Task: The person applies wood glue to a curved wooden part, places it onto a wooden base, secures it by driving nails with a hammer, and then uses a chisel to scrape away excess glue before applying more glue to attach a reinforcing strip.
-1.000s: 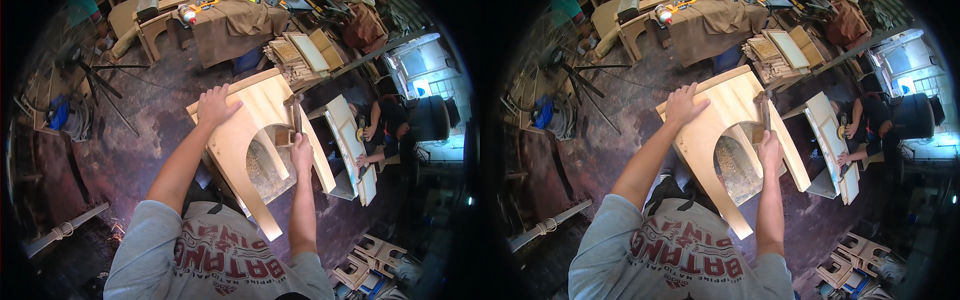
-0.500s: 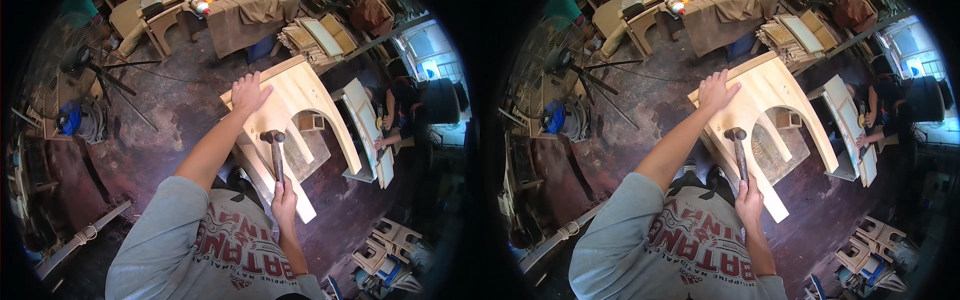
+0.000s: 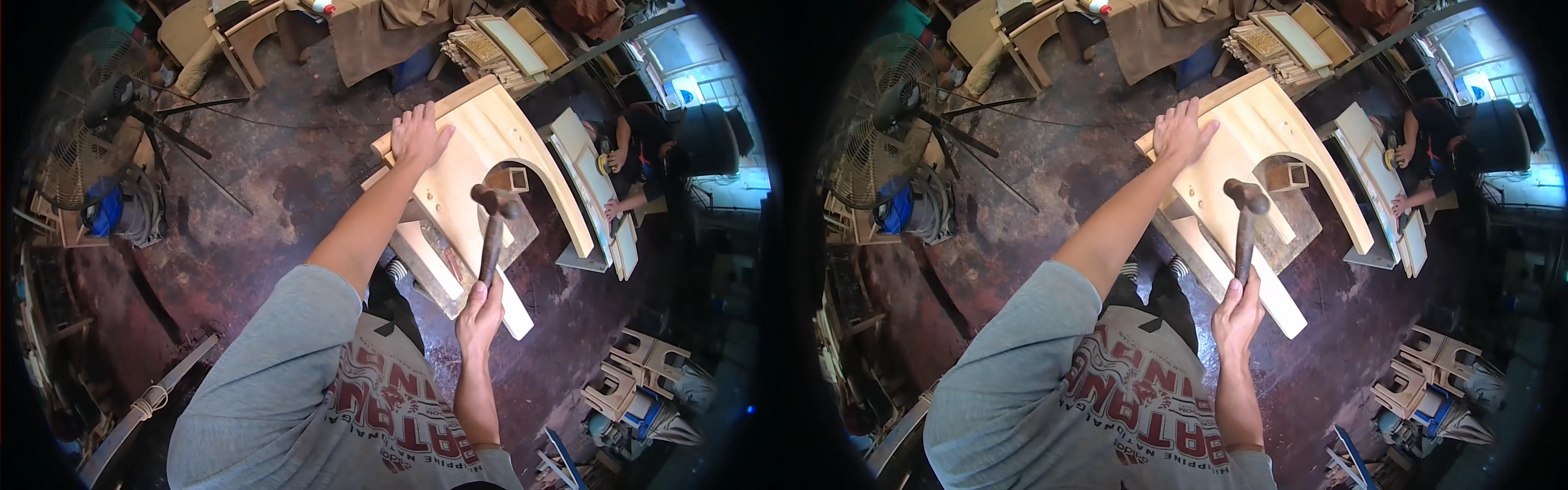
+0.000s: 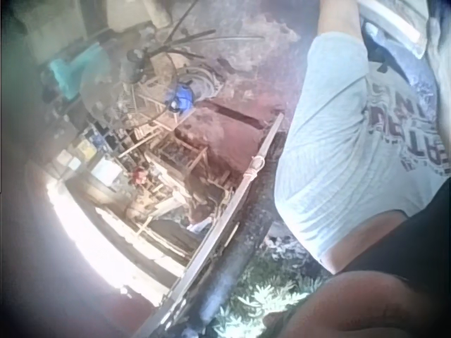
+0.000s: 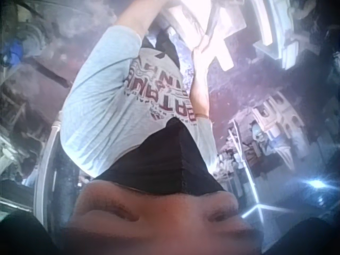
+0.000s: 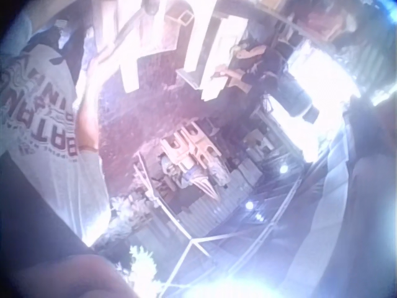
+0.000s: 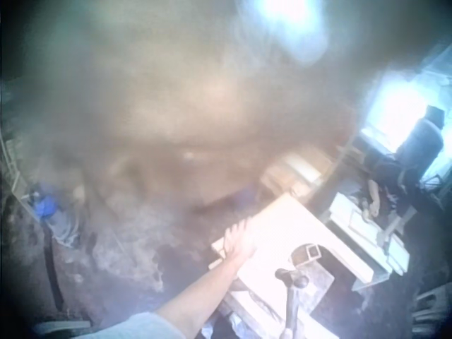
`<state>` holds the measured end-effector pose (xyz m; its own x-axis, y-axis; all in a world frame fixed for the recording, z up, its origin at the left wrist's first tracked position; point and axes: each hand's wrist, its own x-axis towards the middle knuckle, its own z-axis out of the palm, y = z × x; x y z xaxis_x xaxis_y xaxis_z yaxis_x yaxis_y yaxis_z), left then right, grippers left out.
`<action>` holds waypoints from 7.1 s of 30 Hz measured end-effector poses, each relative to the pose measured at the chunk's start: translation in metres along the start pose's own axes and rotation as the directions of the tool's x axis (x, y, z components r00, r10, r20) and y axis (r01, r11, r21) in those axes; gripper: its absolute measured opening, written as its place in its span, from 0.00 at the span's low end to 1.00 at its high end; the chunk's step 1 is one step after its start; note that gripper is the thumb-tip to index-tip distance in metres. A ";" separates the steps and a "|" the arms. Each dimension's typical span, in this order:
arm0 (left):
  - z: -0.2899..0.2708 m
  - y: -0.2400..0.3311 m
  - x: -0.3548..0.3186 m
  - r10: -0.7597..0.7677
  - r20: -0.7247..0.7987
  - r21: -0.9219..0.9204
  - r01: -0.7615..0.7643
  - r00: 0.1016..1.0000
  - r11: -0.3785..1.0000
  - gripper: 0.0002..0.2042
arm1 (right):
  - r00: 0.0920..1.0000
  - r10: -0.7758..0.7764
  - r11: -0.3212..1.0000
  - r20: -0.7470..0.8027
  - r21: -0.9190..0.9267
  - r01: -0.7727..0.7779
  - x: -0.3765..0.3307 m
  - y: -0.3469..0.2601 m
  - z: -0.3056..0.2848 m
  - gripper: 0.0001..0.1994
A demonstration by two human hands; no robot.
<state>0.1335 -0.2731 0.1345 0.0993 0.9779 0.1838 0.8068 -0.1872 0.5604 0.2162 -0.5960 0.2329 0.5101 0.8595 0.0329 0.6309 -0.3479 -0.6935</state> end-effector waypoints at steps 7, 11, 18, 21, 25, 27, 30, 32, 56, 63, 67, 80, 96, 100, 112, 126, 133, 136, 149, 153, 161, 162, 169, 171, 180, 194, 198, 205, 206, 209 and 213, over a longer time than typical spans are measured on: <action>-0.002 -0.003 0.003 -0.009 0.024 -0.024 0.010 1.000 1.000 0.35 | 0.982 0.084 0.968 0.167 -0.247 -0.040 0.009 0.014 0.016 0.16; -0.003 0.000 0.001 -0.018 0.040 -0.018 0.019 0.999 1.000 0.35 | 1.000 0.015 0.998 0.018 -0.062 -0.014 -0.006 0.007 0.021 0.17; -0.006 -0.001 0.003 -0.018 0.063 -0.027 0.020 0.998 0.999 0.35 | 0.987 0.086 0.968 0.133 -0.244 -0.051 -0.002 0.013 0.034 0.17; -0.005 0.001 -0.001 -0.023 0.043 -0.029 0.024 0.999 0.999 0.35 | 0.984 0.101 0.965 0.147 -0.255 -0.061 -0.006 0.015 0.034 0.17; -0.003 0.002 0.004 -0.026 0.049 -0.021 0.027 0.998 0.999 0.33 | 0.978 0.130 0.969 0.165 -0.229 -0.090 0.003 0.006 0.030 0.17; -0.001 -0.004 0.002 -0.036 0.006 -0.047 0.037 0.999 0.998 0.30 | 0.983 0.122 0.983 0.136 -0.156 -0.100 0.000 -0.010 0.030 0.17; 0.005 -0.004 0.005 -0.037 -0.030 -0.080 0.034 0.999 0.996 0.29 | 0.996 0.059 0.996 0.064 -0.070 -0.055 -0.005 -0.014 0.038 0.18; 0.006 -0.005 0.004 -0.036 -0.025 -0.079 0.034 0.999 0.996 0.29 | 1.000 0.008 0.998 0.016 -0.060 -0.007 -0.003 -0.009 0.044 0.18; 0.017 0.024 0.008 0.095 -0.005 0.112 -0.094 0.995 0.989 0.30 | 0.923 0.164 0.884 0.349 -0.466 0.019 0.218 0.203 -0.092 0.16; 0.040 0.039 0.022 0.103 0.022 0.115 -0.105 0.994 0.988 0.30 | 0.734 0.373 0.748 0.568 -0.652 0.125 0.281 0.413 0.046 0.16; 0.053 0.037 0.029 0.101 0.053 0.129 -0.107 0.993 0.986 0.30 | 0.846 0.274 0.844 0.458 -0.537 0.017 0.251 0.500 0.114 0.20; 0.072 0.034 0.035 0.159 0.047 0.069 -0.162 0.986 0.984 0.30 | 0.803 0.242 0.805 0.545 -0.575 0.147 0.207 0.532 0.216 0.15; 0.061 0.046 0.027 0.087 0.020 0.100 -0.088 0.996 0.991 0.29 | 0.687 0.329 0.809 0.648 -0.569 0.150 0.214 0.553 0.225 0.19; 0.052 0.043 0.020 0.091 0.007 0.124 -0.091 0.996 0.988 0.29 | 0.659 0.237 0.836 0.714 -0.496 0.237 0.209 0.517 0.188 0.17; 0.016 0.042 0.007 0.062 -0.052 -0.026 -0.064 0.997 0.998 0.31 | 0.972 -0.081 0.826 0.222 0.561 -0.060 0.206 0.258 -0.035 0.21; 0.043 0.154 -0.185 0.658 0.037 -0.292 -0.621 0.752 0.727 0.05 | 0.897 0.212 0.358 0.388 0.823 -0.441 0.227 0.163 -0.025 0.19; 0.043 0.152 -0.188 0.665 -0.001 -0.278 -0.639 0.747 0.718 0.08 | 0.933 0.236 0.421 0.272 0.836 -0.351 0.225 0.166 -0.017 0.21; 0.043 0.150 -0.189 0.677 -0.002 -0.286 -0.649 0.736 0.705 0.08 | 0.929 0.254 0.447 0.268 0.820 -0.358 0.226 0.165 -0.017 0.22; 0.042 0.146 -0.191 0.741 -0.058 -0.296 -0.720 0.669 0.628 0.08 | 0.942 0.203 0.512 0.268 0.790 -0.336 0.264 0.153 -0.006 0.26; 0.046 0.143 -0.194 0.759 -0.063 -0.280 -0.741 0.648 0.610 0.07 | 0.938 0.212 0.542 0.274 0.766 -0.346 0.267 0.162 0.002 0.26; 0.048 0.149 -0.190 0.762 -0.038 -0.252 -0.744 0.646 0.618 0.08 | 0.971 0.145 0.651 0.188 0.721 -0.237 0.264 0.172 0.007 0.28; 0.048 0.148 -0.190 0.764 -0.037 -0.248 -0.746 0.644 0.617 0.08 | 0.970 0.147 0.650 0.192 0.720 -0.241 0.259 0.168 0.001 0.28; 0.044 0.152 -0.188 0.763 -0.036 -0.218 -0.750 0.646 0.624 0.07 | 0.968 0.112 0.598 0.224 0.763 -0.245 0.208 0.176 -0.022 0.28; 0.042 0.152 -0.188 0.757 -0.031 -0.226 -0.742 0.653 0.631 0.07 | 0.952 0.136 0.531 0.275 0.790 -0.305 0.205 0.172 -0.026 0.28; 0.050 0.152 -0.192 0.766 -0.079 -0.260 -0.755 0.637 0.602 0.04 | 0.935 0.180 0.519 0.305 0.778 -0.354 0.252 0.168 -0.025 0.25; 0.063 0.181 -0.229 0.730 -0.056 -0.306 -0.708 0.681 0.636 0.23 | 0.941 0.201 0.524 0.272 0.782 -0.337 0.239 0.161 -0.008 0.26; 0.074 0.176 -0.231 0.708 -0.222 -0.300 -0.738 0.670 0.604 0.23 | 0.973 0.152 0.562 0.172 0.795 -0.228 0.230 0.166 -0.004 0.26; 0.069 0.173 -0.229 0.795 -0.188 -0.289 -0.806 0.577 0.517 0.26 | 0.959 0.178 0.614 0.220 0.737 -0.283 0.211 0.168 -0.016 0.26; 0.067 0.175 -0.228 0.797 -0.188 -0.292 -0.807 0.574 0.513 0.26 | 0.969 0.160 0.610 0.188 0.753 -0.246 0.219 0.167 -0.013 0.26; 0.065 0.180 -0.228 0.855 -0.069 -0.306 -0.827 0.514 0.473 0.28 | 0.986 0.113 0.600 0.122 0.783 -0.165 0.248 0.172 -0.004 0.26; 0.071 0.171 -0.229 0.852 -0.050 -0.297 -0.822 0.521 0.486 0.27 | 0.994 0.050 0.665 0.093 0.740 -0.103 0.224 0.171 -0.004 0.26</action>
<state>0.2904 -0.5223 0.1310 0.7102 0.3459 0.6132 0.1373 -0.9223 0.3612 0.4410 -0.4648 0.1245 0.4849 0.8718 -0.0691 -0.0654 -0.0426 -0.9969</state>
